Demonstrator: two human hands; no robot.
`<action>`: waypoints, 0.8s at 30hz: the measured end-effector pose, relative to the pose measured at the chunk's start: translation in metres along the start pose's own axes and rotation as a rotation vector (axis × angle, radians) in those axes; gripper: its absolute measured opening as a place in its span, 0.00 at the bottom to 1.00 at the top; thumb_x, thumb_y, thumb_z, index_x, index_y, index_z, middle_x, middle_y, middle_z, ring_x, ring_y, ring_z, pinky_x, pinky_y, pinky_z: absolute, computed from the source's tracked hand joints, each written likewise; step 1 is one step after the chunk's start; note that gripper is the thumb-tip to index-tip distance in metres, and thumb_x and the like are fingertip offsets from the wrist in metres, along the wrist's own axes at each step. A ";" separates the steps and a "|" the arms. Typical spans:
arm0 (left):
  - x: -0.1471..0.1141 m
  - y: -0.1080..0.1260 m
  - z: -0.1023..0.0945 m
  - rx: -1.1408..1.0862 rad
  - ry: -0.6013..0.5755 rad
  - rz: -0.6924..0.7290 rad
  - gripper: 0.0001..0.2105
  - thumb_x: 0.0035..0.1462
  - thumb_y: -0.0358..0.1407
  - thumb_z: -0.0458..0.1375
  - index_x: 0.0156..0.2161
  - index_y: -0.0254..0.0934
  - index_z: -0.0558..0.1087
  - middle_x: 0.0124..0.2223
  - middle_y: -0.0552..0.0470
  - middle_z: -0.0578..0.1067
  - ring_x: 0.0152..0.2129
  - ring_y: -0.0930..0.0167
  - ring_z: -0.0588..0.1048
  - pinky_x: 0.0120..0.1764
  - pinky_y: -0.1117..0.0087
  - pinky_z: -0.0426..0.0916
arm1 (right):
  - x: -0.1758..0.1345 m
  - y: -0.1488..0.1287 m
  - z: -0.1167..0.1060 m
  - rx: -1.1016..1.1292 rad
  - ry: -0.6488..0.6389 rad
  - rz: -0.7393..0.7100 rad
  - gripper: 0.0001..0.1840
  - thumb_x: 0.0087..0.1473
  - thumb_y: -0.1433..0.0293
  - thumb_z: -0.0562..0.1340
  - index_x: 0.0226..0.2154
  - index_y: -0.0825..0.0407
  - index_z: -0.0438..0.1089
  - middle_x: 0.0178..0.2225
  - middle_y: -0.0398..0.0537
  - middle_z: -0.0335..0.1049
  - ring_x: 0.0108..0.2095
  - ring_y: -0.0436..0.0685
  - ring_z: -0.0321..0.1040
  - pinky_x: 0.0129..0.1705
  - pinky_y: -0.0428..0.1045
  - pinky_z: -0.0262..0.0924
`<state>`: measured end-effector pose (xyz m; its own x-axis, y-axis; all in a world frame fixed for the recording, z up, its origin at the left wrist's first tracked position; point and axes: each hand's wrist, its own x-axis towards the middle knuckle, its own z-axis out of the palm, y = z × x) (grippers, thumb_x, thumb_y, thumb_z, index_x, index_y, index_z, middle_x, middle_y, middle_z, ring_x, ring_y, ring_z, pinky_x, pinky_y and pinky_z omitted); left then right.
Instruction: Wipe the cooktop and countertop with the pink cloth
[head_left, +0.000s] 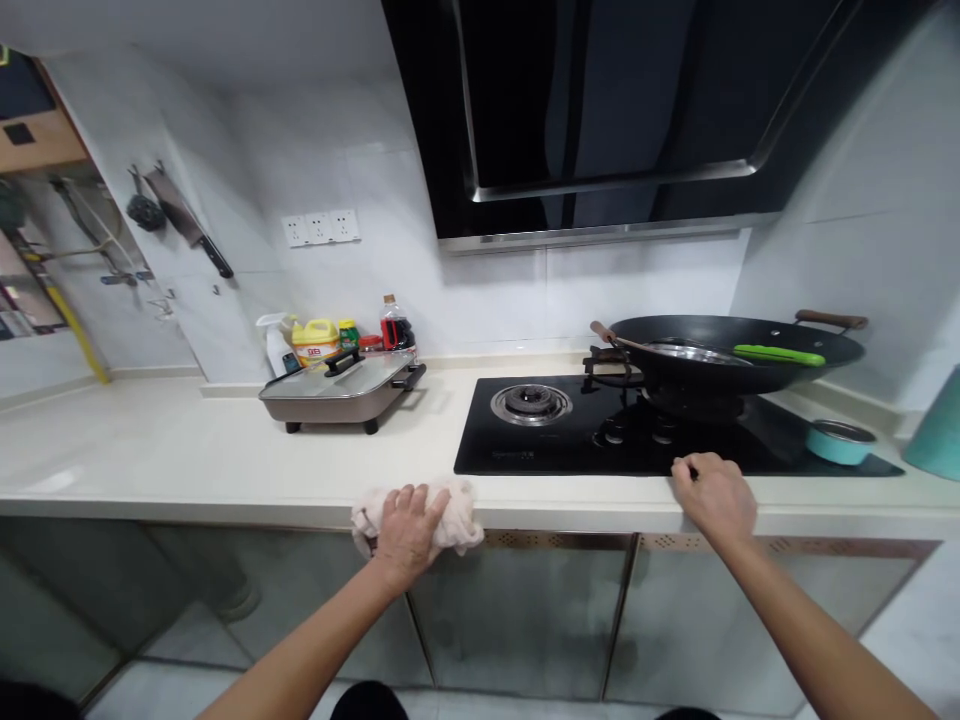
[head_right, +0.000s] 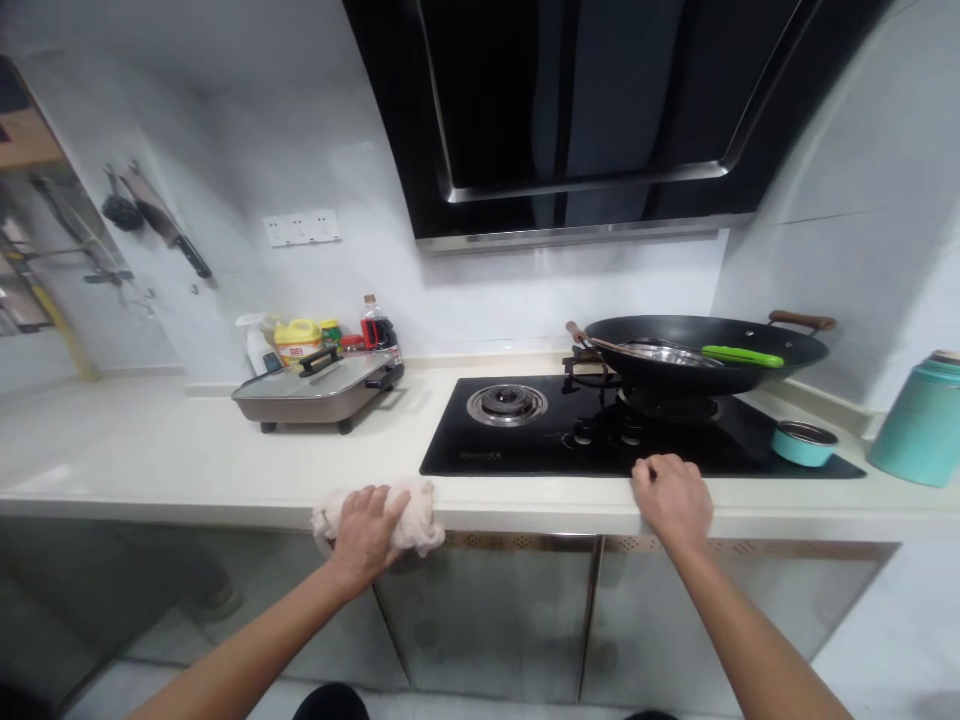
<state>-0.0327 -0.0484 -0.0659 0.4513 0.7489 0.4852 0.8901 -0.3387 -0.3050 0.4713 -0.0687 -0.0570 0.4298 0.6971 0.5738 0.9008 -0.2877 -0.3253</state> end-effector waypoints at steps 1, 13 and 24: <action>0.006 0.015 -0.001 -0.001 0.008 0.014 0.32 0.51 0.37 0.66 0.63 0.45 0.70 0.60 0.39 0.72 0.56 0.49 0.67 0.59 0.45 0.59 | 0.000 0.000 0.000 0.003 0.004 -0.002 0.23 0.67 0.60 0.50 0.34 0.50 0.76 0.44 0.54 0.75 0.43 0.63 0.64 0.41 0.54 0.57; 0.097 0.225 -0.015 -0.147 0.247 0.233 0.18 0.65 0.34 0.59 0.58 0.40 0.72 0.42 0.43 0.74 0.42 0.58 0.71 0.43 0.54 0.66 | -0.028 -0.023 -0.027 0.677 0.086 0.111 0.19 0.64 0.56 0.53 0.34 0.50 0.74 0.45 0.55 0.76 0.48 0.63 0.69 0.51 0.56 0.62; 0.104 0.218 -0.052 -0.441 0.050 0.499 0.35 0.56 0.41 0.65 0.67 0.38 0.63 0.57 0.38 0.73 0.49 0.56 0.71 0.52 0.54 0.67 | -0.096 -0.059 0.006 0.497 0.041 -0.430 0.27 0.69 0.56 0.53 0.66 0.48 0.60 0.63 0.57 0.67 0.64 0.64 0.62 0.67 0.67 0.52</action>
<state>0.2117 -0.0739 -0.0396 0.8086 0.4186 0.4135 0.5120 -0.8468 -0.1442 0.3760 -0.1146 -0.0976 0.0487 0.6541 0.7549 0.8613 0.3552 -0.3634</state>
